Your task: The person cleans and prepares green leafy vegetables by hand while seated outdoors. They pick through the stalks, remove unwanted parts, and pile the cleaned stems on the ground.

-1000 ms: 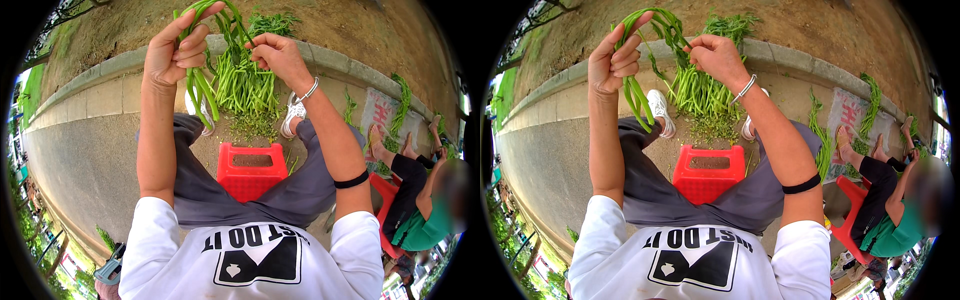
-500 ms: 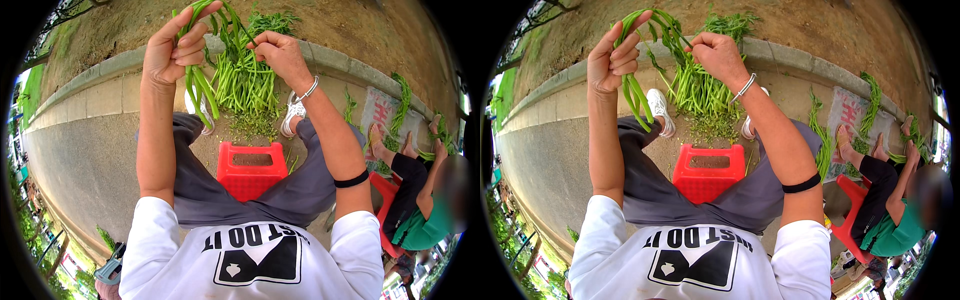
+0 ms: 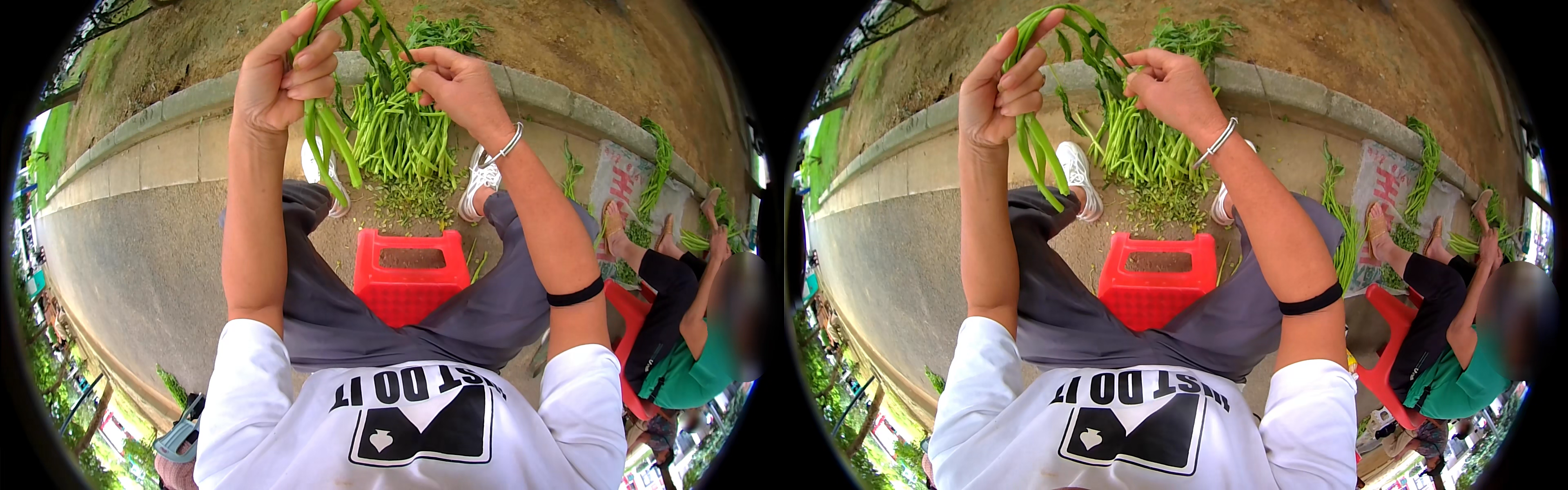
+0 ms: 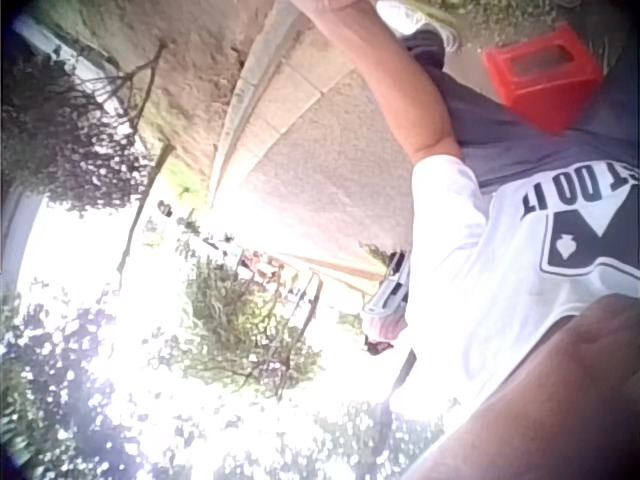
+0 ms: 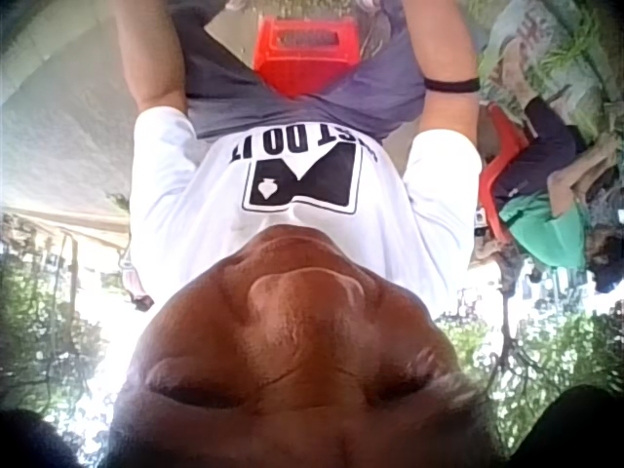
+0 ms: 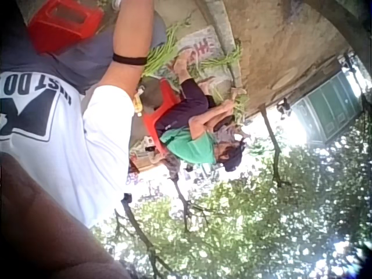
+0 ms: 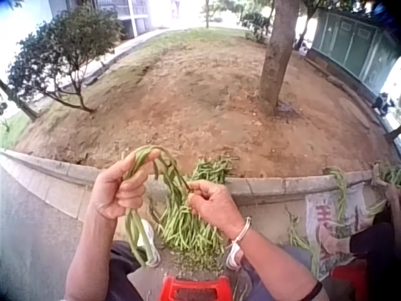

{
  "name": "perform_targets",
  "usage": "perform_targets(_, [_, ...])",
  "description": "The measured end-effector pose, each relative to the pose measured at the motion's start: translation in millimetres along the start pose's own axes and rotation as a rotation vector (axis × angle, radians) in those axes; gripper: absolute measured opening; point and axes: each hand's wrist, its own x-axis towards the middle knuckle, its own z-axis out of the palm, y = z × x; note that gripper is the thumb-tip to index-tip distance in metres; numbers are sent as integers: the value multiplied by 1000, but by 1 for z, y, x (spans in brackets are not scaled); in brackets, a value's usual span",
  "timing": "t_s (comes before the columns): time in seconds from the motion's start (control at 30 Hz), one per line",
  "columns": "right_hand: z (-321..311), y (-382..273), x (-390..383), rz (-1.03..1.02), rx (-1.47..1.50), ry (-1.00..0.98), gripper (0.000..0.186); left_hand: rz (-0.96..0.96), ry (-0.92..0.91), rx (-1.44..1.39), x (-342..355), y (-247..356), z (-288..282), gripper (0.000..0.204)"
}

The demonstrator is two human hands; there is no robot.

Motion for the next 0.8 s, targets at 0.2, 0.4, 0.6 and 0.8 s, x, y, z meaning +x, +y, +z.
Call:
perform_targets(0.2, [-1,8,-3,146,-118,-266,37,46,114,-63,1,4,-19,42])
perform_targets(0.4, [-2,7,-12,208,-292,-860,38,90,281,-108,-3,9,-33,36])
perform_targets(0.6, [-2,0,-11,238,-135,-641,26,117,355,-169,-5,10,-38,36])
perform_targets(0.8, [-6,-22,-10,215,96,-485,40,132,449,-196,-6,9,-42,37])
